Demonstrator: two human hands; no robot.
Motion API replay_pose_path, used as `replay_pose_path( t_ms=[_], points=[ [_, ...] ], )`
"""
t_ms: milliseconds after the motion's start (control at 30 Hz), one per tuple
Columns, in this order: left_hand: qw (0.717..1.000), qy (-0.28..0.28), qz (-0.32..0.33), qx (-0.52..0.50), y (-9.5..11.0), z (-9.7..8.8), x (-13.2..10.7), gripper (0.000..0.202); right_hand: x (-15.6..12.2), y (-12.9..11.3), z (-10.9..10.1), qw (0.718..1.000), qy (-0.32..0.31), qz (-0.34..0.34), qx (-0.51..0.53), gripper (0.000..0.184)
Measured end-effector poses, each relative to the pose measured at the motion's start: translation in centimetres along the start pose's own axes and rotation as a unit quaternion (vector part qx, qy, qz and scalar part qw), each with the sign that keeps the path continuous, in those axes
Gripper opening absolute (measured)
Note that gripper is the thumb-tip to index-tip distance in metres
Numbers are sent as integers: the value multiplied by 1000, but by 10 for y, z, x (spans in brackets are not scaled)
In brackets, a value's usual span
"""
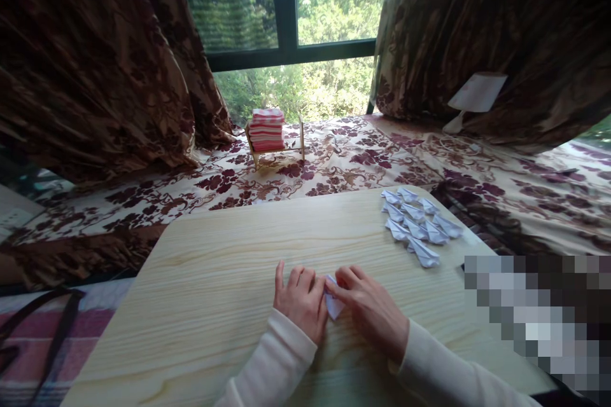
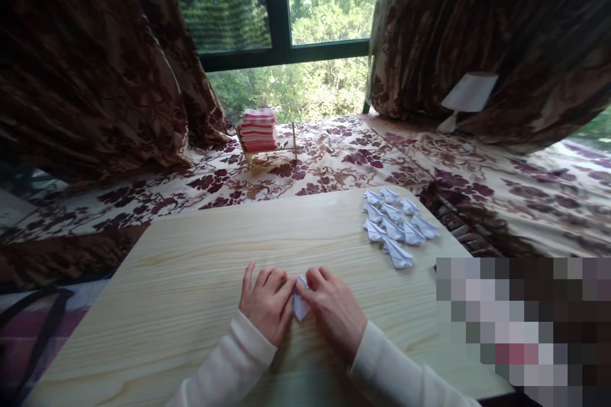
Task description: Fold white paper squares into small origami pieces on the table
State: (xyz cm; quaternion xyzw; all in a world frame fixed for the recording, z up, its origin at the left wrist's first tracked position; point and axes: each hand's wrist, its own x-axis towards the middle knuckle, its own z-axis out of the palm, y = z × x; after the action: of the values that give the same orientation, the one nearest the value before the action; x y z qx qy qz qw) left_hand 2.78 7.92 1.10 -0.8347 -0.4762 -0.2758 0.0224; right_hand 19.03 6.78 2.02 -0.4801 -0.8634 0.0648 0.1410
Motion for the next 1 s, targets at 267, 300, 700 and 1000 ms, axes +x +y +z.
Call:
replay_pose_path(
  t_ms=[267,300,700,1000],
  points=[
    [999,-15,42,8,-6,-4,-14,26,1,4,1,1000,-6,-1,3,23],
    [999,-15,44,11,-7,-6,-15,27,0,4,1,1000,-4,-5,3,23],
    [999,3,50,-12,-1,-5,-6,24,-12,3,6,999,19,-32,-15,24],
    [997,-10,75,-27,-1,5,-5,29,-5,-4,11,999,14,0,-45,23]
  ],
)
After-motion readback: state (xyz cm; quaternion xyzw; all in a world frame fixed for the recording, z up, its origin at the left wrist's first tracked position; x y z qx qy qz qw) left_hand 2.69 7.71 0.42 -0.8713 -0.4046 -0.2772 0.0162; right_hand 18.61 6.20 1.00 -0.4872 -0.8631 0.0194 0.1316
